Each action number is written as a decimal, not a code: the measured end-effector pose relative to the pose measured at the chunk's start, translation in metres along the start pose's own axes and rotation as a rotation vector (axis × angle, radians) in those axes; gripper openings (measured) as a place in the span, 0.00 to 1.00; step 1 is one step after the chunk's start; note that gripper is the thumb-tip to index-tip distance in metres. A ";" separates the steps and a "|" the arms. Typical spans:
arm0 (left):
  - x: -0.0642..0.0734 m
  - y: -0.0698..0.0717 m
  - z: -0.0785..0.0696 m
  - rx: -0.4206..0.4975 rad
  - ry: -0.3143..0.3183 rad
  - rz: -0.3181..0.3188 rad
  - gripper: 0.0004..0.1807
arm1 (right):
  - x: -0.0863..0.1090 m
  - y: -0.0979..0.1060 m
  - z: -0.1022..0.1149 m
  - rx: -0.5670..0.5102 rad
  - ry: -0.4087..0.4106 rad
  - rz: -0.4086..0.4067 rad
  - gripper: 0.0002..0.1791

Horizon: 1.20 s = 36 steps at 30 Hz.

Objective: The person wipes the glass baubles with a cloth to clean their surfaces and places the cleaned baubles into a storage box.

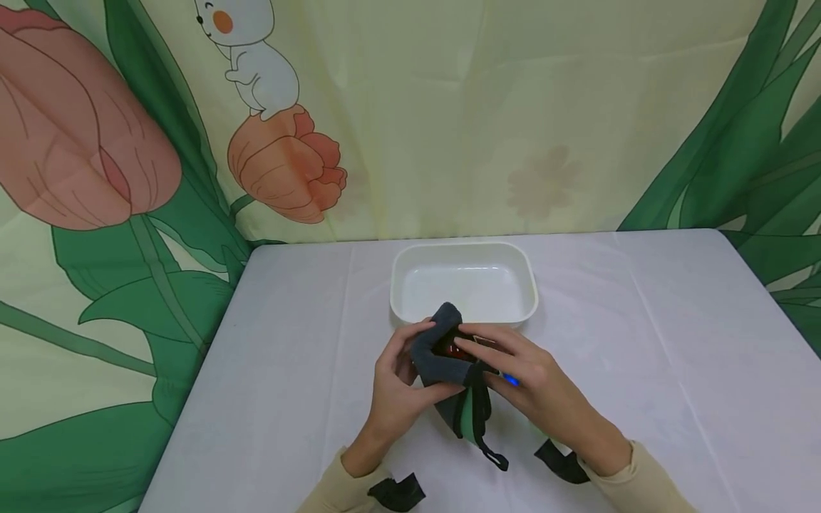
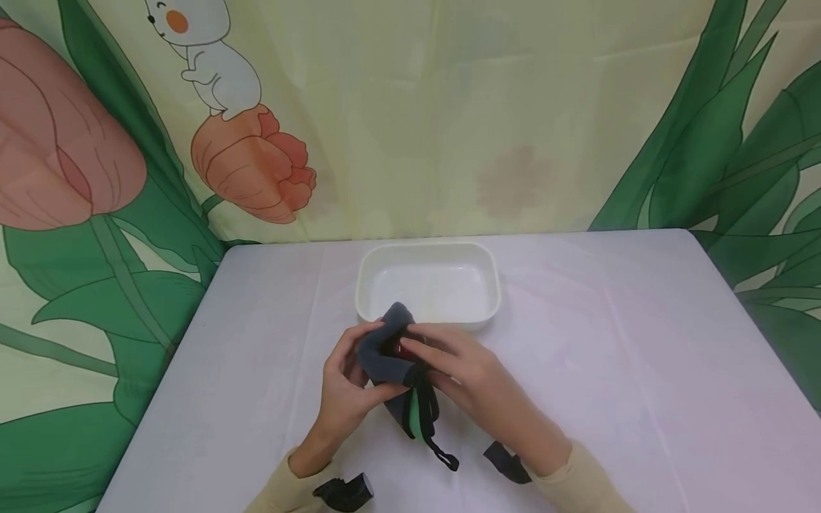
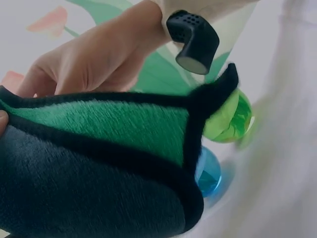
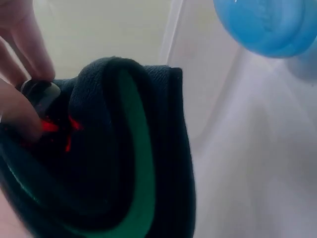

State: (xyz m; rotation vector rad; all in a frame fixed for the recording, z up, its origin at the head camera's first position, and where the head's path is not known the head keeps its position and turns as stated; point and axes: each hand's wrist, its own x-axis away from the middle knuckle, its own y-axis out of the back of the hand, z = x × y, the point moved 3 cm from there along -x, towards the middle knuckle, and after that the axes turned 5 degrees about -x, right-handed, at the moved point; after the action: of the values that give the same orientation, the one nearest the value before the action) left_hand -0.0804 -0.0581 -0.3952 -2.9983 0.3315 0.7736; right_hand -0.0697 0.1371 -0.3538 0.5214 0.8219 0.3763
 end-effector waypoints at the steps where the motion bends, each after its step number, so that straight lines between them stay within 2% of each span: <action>1: 0.000 0.000 0.000 0.002 -0.001 0.002 0.40 | 0.001 0.000 0.000 -0.023 -0.043 0.003 0.23; 6: 0.000 0.001 -0.001 0.011 0.004 0.002 0.39 | 0.003 -0.001 -0.003 -0.153 -0.259 -0.048 0.35; 10: 0.001 0.002 -0.002 0.002 0.003 0.001 0.38 | 0.003 -0.002 -0.005 -0.205 -0.316 -0.068 0.35; 16: 0.002 0.002 -0.003 -0.003 -0.031 0.006 0.38 | 0.003 0.000 -0.005 -0.230 -0.284 -0.018 0.37; 20: 0.001 0.001 -0.004 0.004 -0.035 -0.001 0.38 | 0.002 0.005 -0.003 -0.166 -0.248 0.023 0.40; 21: 0.001 0.001 -0.005 0.008 -0.033 -0.002 0.38 | 0.001 0.007 -0.002 -0.131 -0.224 0.027 0.40; 24: 0.000 -0.001 -0.005 0.014 -0.030 -0.004 0.38 | 0.000 0.010 0.000 -0.042 -0.108 0.024 0.29; 26: 0.000 -0.001 -0.006 0.016 -0.029 -0.007 0.38 | -0.001 0.011 0.001 -0.031 -0.031 0.019 0.23; 28: 0.000 -0.001 -0.006 0.012 -0.028 -0.012 0.38 | -0.001 0.010 0.001 -0.042 0.015 0.023 0.22; 30: 0.000 0.000 -0.007 0.007 -0.023 -0.017 0.39 | -0.001 0.009 0.001 -0.058 0.016 0.025 0.23; 34: 0.002 0.000 -0.008 -0.017 -0.010 -0.012 0.39 | 0.000 0.008 0.001 -0.061 -0.041 0.025 0.22; 36: 0.003 -0.001 -0.008 -0.031 -0.007 -0.006 0.40 | 0.000 0.008 0.002 -0.070 -0.069 0.018 0.25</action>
State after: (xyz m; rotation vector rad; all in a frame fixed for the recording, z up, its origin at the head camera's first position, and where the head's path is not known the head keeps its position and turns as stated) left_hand -0.0739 -0.0588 -0.3893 -3.0231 0.3137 0.7965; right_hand -0.0696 0.1429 -0.3483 0.4739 0.7352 0.4002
